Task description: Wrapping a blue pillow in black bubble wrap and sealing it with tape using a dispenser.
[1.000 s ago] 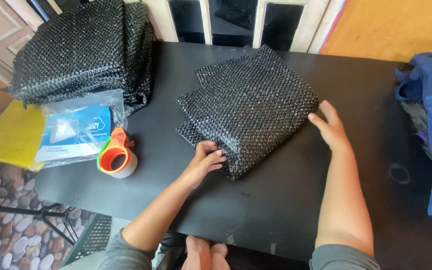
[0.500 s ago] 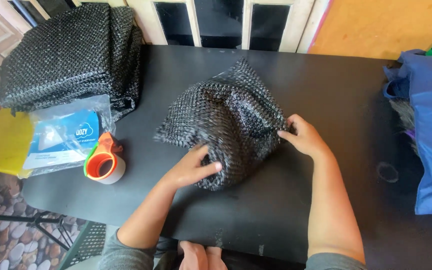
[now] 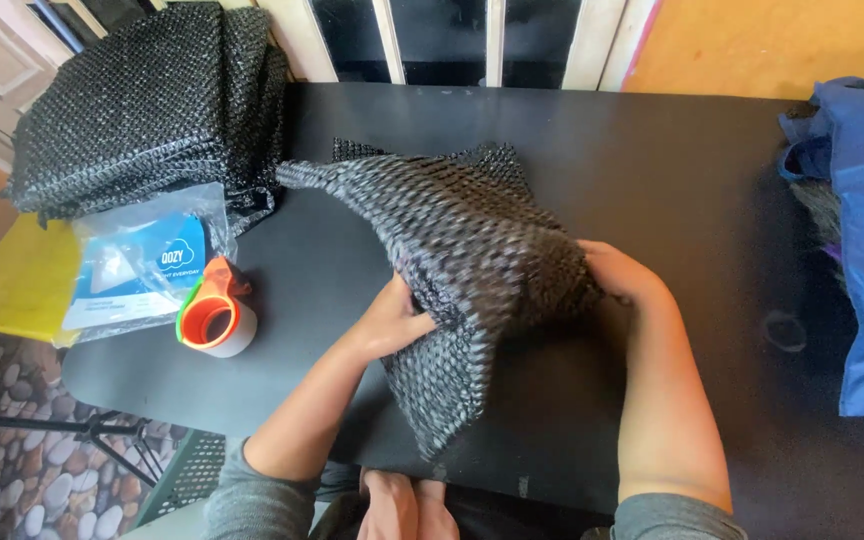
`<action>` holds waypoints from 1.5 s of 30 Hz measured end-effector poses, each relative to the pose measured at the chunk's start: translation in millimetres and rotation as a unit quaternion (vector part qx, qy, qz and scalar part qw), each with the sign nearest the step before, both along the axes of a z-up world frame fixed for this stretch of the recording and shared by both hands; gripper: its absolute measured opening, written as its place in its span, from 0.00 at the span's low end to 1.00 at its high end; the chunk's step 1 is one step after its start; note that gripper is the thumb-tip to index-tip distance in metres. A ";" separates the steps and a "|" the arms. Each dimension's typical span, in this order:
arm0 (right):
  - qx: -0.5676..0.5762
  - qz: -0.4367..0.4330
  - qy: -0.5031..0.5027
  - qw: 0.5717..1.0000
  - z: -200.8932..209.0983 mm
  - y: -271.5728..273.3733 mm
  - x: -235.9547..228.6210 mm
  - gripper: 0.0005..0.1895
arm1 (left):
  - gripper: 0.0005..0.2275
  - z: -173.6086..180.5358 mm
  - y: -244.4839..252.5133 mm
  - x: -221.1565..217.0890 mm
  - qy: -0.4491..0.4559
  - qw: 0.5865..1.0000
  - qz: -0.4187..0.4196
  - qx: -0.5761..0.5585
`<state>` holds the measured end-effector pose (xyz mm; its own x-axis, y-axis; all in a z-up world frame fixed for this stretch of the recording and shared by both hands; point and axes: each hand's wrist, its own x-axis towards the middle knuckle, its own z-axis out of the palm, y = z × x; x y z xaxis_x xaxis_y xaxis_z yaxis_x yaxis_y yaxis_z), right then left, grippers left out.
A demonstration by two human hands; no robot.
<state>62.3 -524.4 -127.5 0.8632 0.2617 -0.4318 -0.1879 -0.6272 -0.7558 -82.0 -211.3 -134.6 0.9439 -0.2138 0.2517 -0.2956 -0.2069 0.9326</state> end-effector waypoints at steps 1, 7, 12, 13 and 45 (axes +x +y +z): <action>-0.001 0.001 -0.001 1.000 3.7 3.8 -5.4 0.25 | 0.49 -2.6 2.3 1.9 -0.001 1.000 0.001 -0.001; 0.176 -0.054 -0.092 0.979 57.8 7.2 -40.7 0.27 | 0.16 -7.7 25.3 8.9 -0.016 0.995 0.099 -0.001; 0.553 -0.236 -0.293 0.743 18.5 -34.9 3.5 0.20 | 0.16 29.1 48.5 1.1 -0.065 0.964 0.254 0.037; 0.553 -0.236 -0.292 0.743 11.8 -55.7 10.3 0.20 | 0.16 27.0 59.8 1.3 -0.064 0.964 0.255 0.037; -0.127 -0.066 -0.153 0.978 -4.8 -108.2 22.0 0.39 | 0.29 10.8 23.5 84.8 -0.031 0.964 -0.061 0.259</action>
<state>84.4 -632.5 -132.3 0.9811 0.0573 -0.1848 -0.0694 -0.7873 -0.6126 2.8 -187.8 -123.7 0.8910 -0.4332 0.1361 -0.3979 -0.6004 0.6937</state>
